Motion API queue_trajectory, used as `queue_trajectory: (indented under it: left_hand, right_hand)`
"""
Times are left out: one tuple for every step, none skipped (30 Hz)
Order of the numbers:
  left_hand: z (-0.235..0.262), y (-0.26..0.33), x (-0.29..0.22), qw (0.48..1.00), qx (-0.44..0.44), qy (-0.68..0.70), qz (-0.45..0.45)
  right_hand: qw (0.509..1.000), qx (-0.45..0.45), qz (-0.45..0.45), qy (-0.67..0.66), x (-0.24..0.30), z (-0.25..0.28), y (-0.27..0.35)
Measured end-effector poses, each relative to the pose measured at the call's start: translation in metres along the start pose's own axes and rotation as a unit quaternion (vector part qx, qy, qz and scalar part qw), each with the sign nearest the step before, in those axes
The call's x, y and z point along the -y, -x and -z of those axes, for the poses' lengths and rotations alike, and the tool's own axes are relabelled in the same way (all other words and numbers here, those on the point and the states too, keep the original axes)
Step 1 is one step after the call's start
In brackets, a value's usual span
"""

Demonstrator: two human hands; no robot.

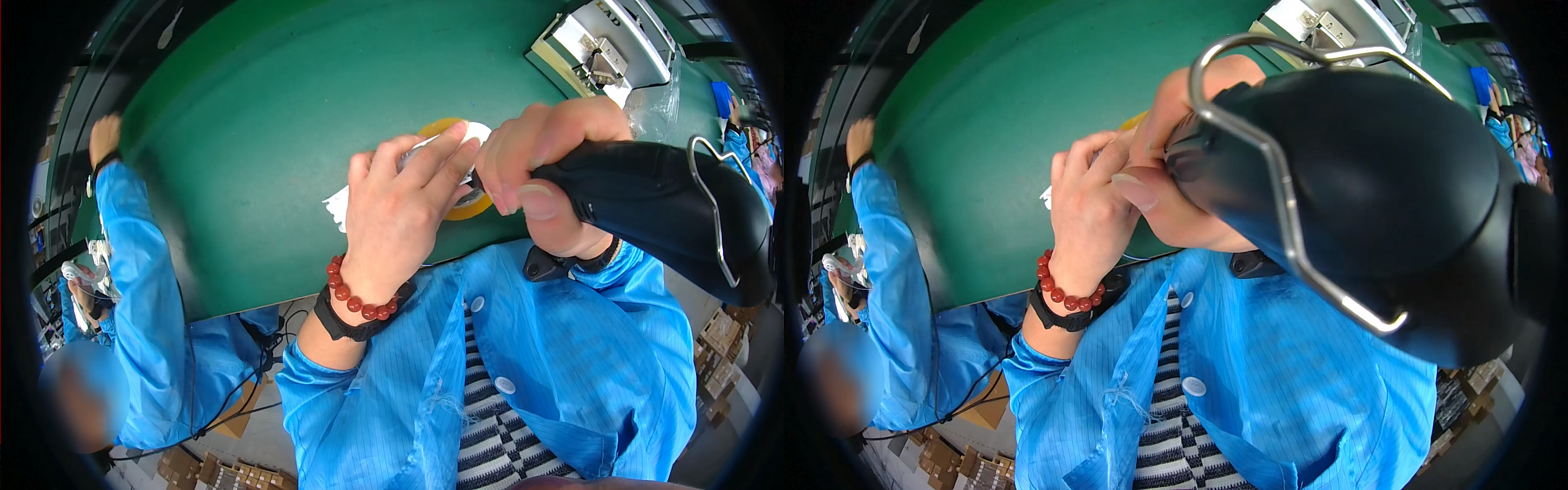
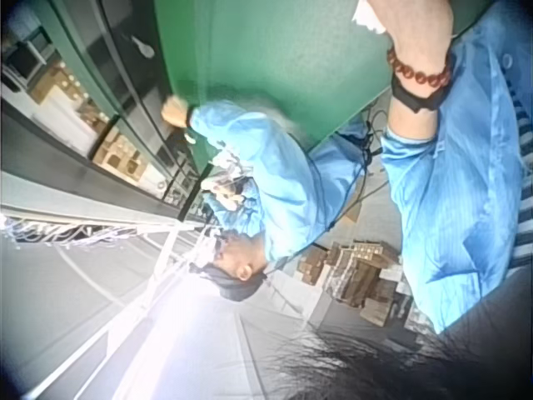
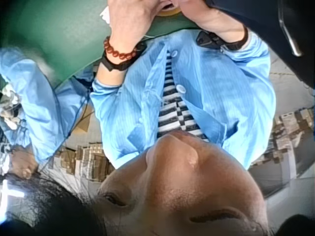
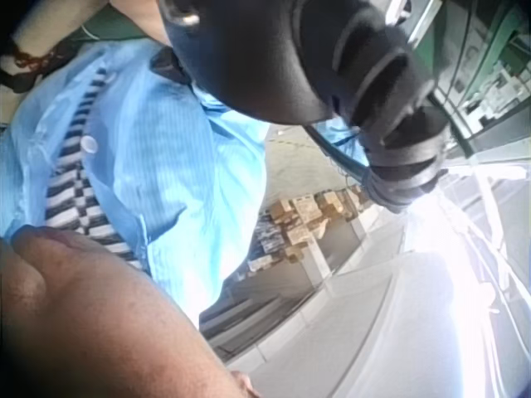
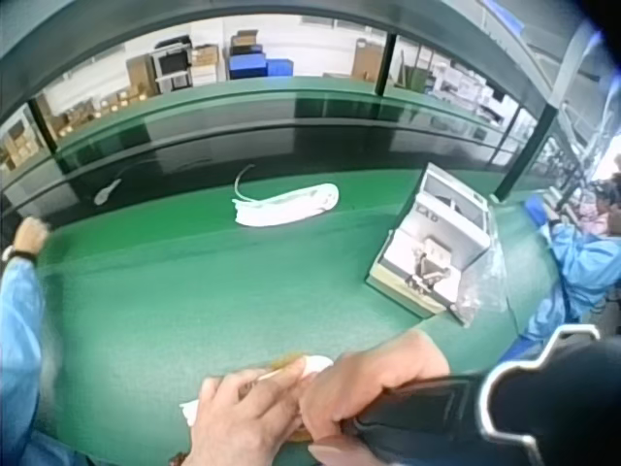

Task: Assembling white plastic housings and securing them with an electric screwdriver on an assembly line.

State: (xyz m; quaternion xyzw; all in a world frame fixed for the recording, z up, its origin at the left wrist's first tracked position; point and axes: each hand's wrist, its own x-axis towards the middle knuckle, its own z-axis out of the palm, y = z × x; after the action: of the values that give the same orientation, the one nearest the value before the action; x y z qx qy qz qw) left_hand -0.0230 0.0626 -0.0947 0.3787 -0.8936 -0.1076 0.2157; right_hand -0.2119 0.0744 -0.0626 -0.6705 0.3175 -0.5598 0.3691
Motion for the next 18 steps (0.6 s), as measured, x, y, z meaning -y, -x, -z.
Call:
queue_trajectory:
  left_hand:
    - [0.005, -0.004, -0.001, 1.0, -0.003, 0.001, -0.005]
    - [0.011, -0.009, -0.001, 1.0, -0.01, 0.003, -0.002]
    - [0.013, -0.007, -0.004, 1.0, -0.017, 0.009, -0.002]
    - [0.015, -0.003, -0.006, 1.0, -0.022, 0.013, -0.01]
    - [0.018, 0.002, -0.008, 1.0, -0.017, 0.023, -0.002]
    - [0.022, 0.004, -0.011, 0.999, -0.013, 0.034, 0.004]
    - [0.024, 0.006, -0.013, 0.999, -0.021, 0.042, -0.006]
    - [0.026, 0.009, -0.015, 0.999, -0.008, 0.034, -0.009]
    - [0.03, 0.001, -0.012, 1.0, -0.001, 0.024, -0.014]
    - [0.034, -0.008, -0.011, 0.999, -0.008, 0.032, -0.012]
    - [0.038, -0.018, -0.009, 0.999, -0.02, 0.039, -0.022]
    - [0.037, -0.02, -0.011, 0.999, -0.029, 0.036, -0.026]
    - [0.037, -0.017, -0.011, 0.999, -0.036, 0.029, -0.026]
    - [0.037, -0.015, -0.013, 0.999, -0.031, 0.033, -0.021]
    - [0.039, -0.014, -0.015, 0.998, -0.032, 0.042, -0.031]
    - [0.04, -0.014, -0.016, 0.999, -0.026, 0.035, -0.024]
    - [0.04, -0.014, -0.017, 0.999, -0.02, 0.028, -0.017]
    - [0.041, -0.014, -0.016, 0.999, -0.022, 0.031, -0.021]
  right_hand:
    - [1.0, -0.001, 0.003, 0.005, 0.005, 0.001, -0.005]
    - [1.0, 0.003, 0.005, -0.016, 0.011, 0.002, -0.01]
    - [0.999, 0.006, 0.006, -0.035, 0.016, 0.002, -0.008]
    - [0.999, 0.008, 0.007, -0.052, 0.022, 0.002, -0.006]
    - [0.998, 0.011, 0.009, -0.068, 0.027, 0.003, -0.004]
    - [0.997, 0.014, 0.01, -0.081, 0.035, 0.007, -0.004]
    - [0.995, 0.019, 0.011, -0.094, 0.043, 0.01, -0.004]
    - [0.994, 0.025, 0.011, -0.106, 0.049, 0.014, -0.004]
    - [0.993, 0.033, 0.016, -0.115, 0.054, 0.021, -0.014]
    - [0.991, 0.041, 0.019, -0.125, 0.059, 0.028, -0.024]
    - [0.982, -0.069, 0.085, -0.155, 0.062, 0.022, -0.037]
    - [0.979, -0.116, 0.105, -0.133, 0.069, 0.032, -0.04]
    - [0.972, -0.16, 0.124, -0.117, 0.071, 0.042, -0.044]
    - [0.966, -0.186, 0.129, -0.123, 0.067, 0.054, -0.046]
    - [0.959, -0.214, 0.137, -0.126, 0.065, 0.068, -0.05]
    - [0.972, -0.206, 0.113, -0.009, 0.061, 0.08, -0.05]
    - [0.958, -0.262, 0.118, -0.006, 0.053, 0.081, -0.051]
    - [0.958, -0.262, 0.116, 0.001, 0.048, 0.086, -0.051]
